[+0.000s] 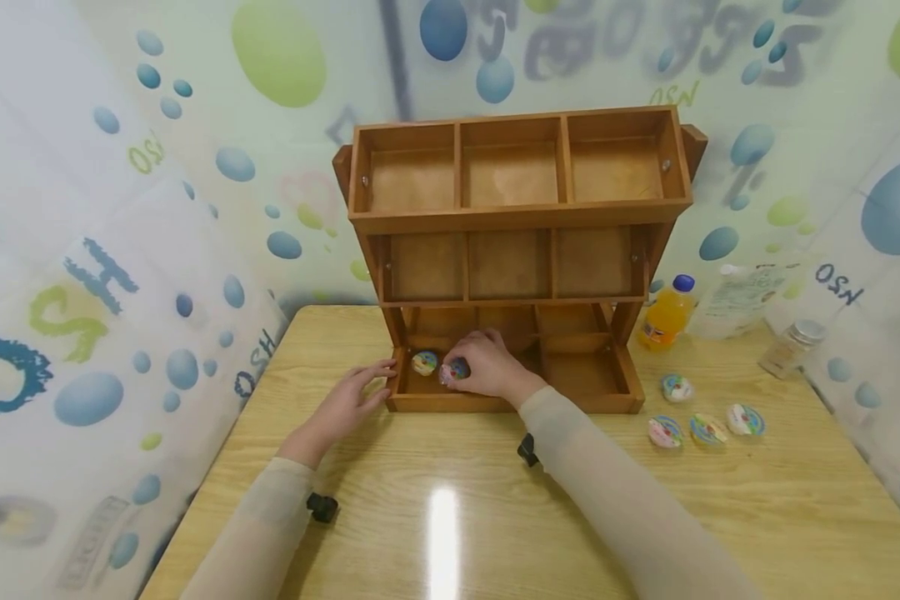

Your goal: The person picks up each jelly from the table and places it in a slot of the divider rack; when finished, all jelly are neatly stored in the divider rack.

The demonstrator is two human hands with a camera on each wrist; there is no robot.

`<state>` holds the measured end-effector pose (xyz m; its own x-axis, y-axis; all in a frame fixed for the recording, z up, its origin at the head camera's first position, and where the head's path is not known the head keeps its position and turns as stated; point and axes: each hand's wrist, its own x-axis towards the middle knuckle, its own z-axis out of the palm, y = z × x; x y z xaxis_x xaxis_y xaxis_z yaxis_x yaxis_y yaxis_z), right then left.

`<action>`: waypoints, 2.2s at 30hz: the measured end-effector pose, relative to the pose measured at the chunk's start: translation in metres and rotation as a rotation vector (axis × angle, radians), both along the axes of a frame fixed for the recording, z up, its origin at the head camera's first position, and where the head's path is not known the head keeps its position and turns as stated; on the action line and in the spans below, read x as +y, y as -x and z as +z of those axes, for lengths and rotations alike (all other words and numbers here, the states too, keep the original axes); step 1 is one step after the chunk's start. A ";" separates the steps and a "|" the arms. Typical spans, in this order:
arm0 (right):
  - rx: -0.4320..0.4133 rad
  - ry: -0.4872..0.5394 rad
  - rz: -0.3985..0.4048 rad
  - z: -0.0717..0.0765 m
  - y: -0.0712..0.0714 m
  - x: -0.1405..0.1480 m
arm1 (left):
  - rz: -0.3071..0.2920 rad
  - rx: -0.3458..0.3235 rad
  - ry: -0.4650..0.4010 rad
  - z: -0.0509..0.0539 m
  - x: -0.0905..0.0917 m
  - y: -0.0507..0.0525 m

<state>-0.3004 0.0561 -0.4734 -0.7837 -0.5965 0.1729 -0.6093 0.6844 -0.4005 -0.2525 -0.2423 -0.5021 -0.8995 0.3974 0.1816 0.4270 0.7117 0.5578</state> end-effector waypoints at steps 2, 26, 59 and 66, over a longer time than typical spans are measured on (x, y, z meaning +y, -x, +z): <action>-0.011 -0.006 0.005 -0.003 0.003 0.000 | -0.001 0.009 0.003 0.000 0.001 0.000; 0.040 0.041 -0.042 0.000 -0.026 0.045 | 0.012 0.017 0.041 0.004 0.004 -0.001; 0.257 -0.048 -0.240 0.003 -0.116 0.213 | 0.014 -0.026 0.042 0.004 0.005 -0.005; 0.296 -0.075 -0.260 -0.006 -0.132 0.237 | 0.015 -0.010 0.052 0.003 0.002 -0.003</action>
<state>-0.1689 0.2931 -0.4796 -0.8334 -0.4044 0.3768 -0.4932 0.8518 -0.1766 -0.2491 -0.2403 -0.4989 -0.9072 0.3923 0.1522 0.4106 0.7459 0.5244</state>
